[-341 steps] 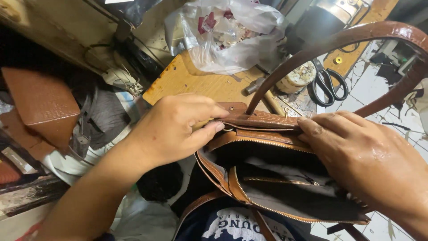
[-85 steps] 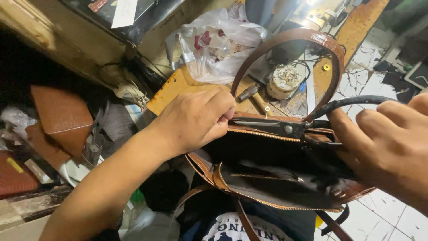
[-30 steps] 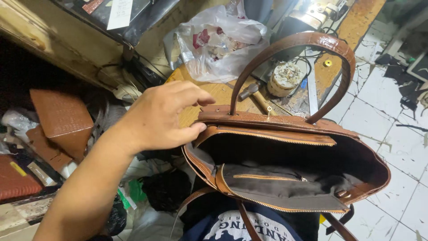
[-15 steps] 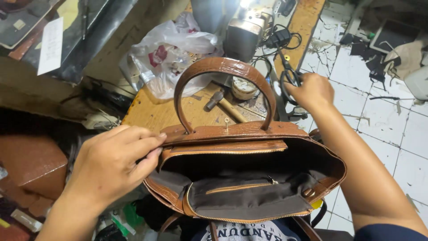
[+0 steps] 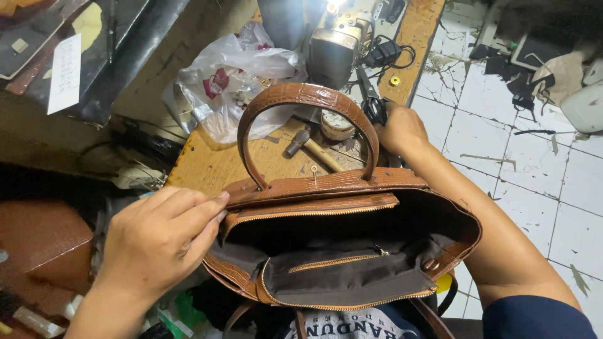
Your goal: Inspecting a leather handbag and trimming loose threads with scissors
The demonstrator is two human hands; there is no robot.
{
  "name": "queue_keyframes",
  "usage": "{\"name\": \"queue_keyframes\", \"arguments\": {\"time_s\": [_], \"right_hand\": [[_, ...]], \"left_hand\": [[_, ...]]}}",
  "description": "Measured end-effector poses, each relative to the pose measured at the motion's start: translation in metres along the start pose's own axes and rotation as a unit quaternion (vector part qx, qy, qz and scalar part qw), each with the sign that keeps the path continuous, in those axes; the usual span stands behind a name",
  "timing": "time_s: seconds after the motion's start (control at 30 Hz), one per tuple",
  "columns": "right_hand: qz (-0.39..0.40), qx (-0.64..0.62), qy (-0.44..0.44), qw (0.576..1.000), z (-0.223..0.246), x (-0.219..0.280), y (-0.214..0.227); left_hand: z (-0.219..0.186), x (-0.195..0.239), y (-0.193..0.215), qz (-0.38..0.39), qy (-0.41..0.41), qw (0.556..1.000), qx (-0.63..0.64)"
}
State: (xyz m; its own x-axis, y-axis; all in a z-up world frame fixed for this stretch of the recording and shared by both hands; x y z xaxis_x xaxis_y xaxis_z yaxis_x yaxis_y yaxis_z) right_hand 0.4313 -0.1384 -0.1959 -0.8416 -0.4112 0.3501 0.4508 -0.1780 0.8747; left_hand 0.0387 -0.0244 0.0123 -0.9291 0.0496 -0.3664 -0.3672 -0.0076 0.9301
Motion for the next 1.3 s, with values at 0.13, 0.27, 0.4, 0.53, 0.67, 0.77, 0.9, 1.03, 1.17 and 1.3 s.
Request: {"name": "queue_keyframes", "arguments": {"time_s": [0.13,0.27,0.4,0.53,0.67,0.77,0.9,1.03,1.17,1.3], "right_hand": [[-0.022,0.024,0.058,0.998,-0.011,-0.018,-0.016],[-0.055,0.019,0.119,0.991,-0.019,-0.017,-0.014],[-0.057,-0.02,0.156,0.986,-0.032,-0.014,0.003],[-0.002,-0.142,0.114,0.983,-0.022,0.086,0.098],[-0.053,-0.18,0.309,0.932,-0.035,0.168,0.158],[-0.08,-0.082,0.421,0.9,-0.028,0.218,0.158],[-0.158,-0.007,0.49,0.857,-0.019,0.237,0.139],[-0.172,-0.008,0.485,0.858,-0.017,0.234,0.136],[-0.169,-0.008,0.497,0.851,-0.014,0.235,0.14],[-0.158,-0.009,0.543,0.825,-0.006,0.239,0.144]], "left_hand": [[0.0,0.002,0.0,-0.004,-0.011,1.0,0.004],[-0.001,-0.002,0.002,-0.007,-0.004,1.0,-0.003],[-0.008,-0.02,0.017,-0.023,-0.002,1.0,0.019],[-0.023,-0.043,0.024,-0.032,-0.025,0.996,0.076],[-0.051,-0.073,0.016,-0.061,-0.089,0.985,0.134],[-0.065,-0.095,-0.003,-0.039,-0.098,0.988,0.114],[-0.077,-0.111,-0.036,0.039,-0.114,0.988,0.1],[-0.079,-0.109,-0.049,0.013,-0.116,0.991,0.068],[-0.078,-0.108,-0.046,-0.017,-0.123,0.99,0.066],[-0.077,-0.108,-0.046,-0.022,-0.129,0.99,0.057]]}}
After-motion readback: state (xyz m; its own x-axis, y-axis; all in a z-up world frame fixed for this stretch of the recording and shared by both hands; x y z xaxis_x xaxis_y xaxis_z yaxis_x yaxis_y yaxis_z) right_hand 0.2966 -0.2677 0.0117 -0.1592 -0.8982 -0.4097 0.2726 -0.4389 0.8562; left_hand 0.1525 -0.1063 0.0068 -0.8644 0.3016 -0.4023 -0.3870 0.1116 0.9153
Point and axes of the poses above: each hand's wrist, its own x-axis away from the middle knuckle, its own y-axis out of the back of the hand, z = x × y, the point moved 5 cm from there along -x, towards the middle knuckle, and after that the axes turned 11 degrees about -y, right-handed, at the moved point
